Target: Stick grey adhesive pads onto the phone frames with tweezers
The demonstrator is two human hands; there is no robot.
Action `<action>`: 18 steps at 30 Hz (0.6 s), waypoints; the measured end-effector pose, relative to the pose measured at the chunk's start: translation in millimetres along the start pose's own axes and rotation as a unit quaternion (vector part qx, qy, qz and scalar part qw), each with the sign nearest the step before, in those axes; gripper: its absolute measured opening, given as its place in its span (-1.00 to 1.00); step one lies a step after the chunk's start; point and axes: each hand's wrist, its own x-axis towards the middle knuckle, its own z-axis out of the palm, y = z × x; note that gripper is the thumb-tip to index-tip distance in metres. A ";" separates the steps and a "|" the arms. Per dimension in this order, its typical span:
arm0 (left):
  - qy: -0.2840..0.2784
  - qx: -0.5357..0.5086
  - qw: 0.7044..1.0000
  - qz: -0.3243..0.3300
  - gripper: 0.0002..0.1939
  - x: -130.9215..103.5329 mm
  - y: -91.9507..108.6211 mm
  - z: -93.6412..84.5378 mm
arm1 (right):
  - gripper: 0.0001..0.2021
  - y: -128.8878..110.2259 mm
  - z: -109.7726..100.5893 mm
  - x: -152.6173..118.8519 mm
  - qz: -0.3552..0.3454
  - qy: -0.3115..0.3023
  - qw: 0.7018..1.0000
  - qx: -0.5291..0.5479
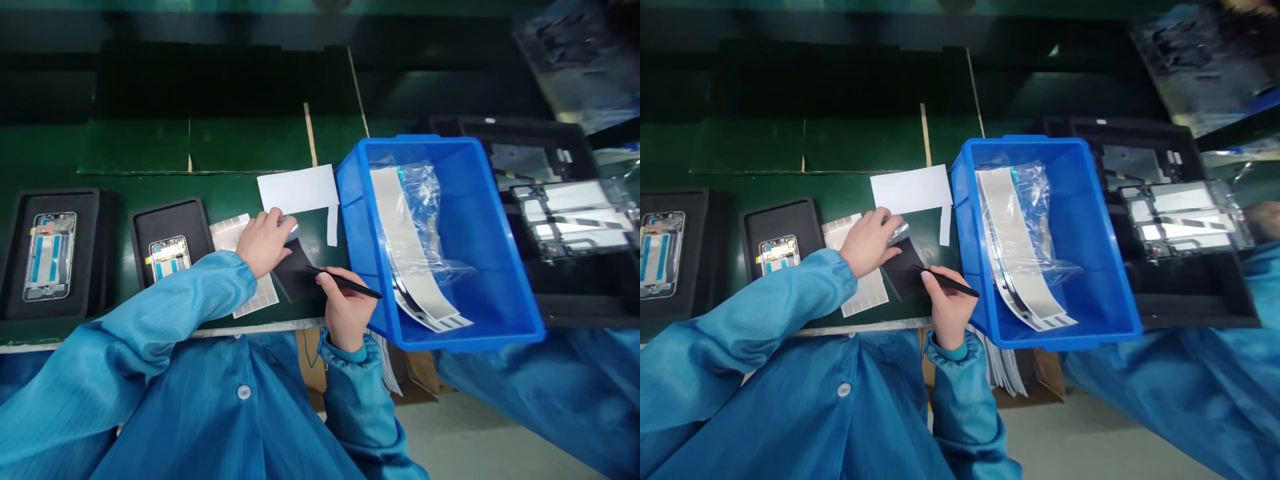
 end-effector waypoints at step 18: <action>-0.068 -0.044 0.993 0.084 -0.68 -8.5 -2.4 -19.0 | -0.83 -39.8 20.4 27.6 -0.199 -0.093 0.976 -0.013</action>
